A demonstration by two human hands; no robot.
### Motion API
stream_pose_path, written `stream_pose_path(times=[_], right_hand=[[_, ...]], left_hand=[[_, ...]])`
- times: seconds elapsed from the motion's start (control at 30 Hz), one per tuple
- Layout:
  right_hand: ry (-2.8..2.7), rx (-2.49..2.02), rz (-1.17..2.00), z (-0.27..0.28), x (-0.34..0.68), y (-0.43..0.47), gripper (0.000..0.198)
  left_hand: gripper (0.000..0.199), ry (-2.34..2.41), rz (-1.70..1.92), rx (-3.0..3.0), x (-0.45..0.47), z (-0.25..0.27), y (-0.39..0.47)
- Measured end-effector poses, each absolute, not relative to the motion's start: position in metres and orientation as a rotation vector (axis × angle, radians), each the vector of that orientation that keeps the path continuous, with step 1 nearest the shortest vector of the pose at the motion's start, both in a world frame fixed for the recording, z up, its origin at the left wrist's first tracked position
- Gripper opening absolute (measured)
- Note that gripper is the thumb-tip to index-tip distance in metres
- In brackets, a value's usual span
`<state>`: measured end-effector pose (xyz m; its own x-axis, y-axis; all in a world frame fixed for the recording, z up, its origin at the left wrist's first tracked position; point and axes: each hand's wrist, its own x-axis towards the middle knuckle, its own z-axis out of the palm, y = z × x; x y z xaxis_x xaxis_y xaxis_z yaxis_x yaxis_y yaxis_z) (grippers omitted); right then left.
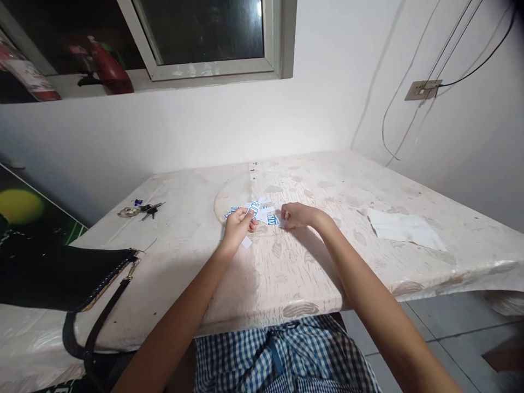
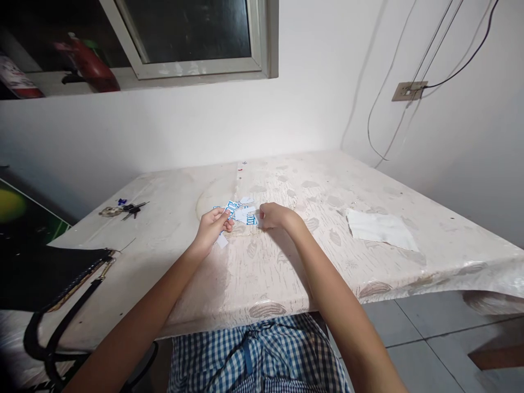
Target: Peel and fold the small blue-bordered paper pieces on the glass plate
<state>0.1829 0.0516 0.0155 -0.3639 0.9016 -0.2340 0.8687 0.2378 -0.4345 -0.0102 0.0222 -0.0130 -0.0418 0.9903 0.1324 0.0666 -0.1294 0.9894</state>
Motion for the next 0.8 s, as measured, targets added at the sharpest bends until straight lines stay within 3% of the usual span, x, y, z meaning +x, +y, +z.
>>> stream_pose_path(times=[0.13,0.33,0.5,0.8], right_hand=[[-2.412,-1.711,0.772,0.0128,0.1826,0.0535,0.042],[-2.428,-1.559,0.832,0.0191,0.1829,0.0508,0.01],[-2.178,-1.238,0.846,0.0172,0.1814,0.0565,0.026],[-1.894,-0.978,0.938,0.0224,0.1731,0.0583,0.032]], left_hand=[[0.032,1.229,1.299,1.337,-0.0095,-0.0133,0.0223],[0.031,1.24,1.281,1.331,-0.0096,-0.0122,0.0219],[0.029,1.215,1.265,1.3,-0.0099,-0.0133,0.0224],[0.031,1.202,1.231,1.319,-0.0098,-0.0154,0.0234]])
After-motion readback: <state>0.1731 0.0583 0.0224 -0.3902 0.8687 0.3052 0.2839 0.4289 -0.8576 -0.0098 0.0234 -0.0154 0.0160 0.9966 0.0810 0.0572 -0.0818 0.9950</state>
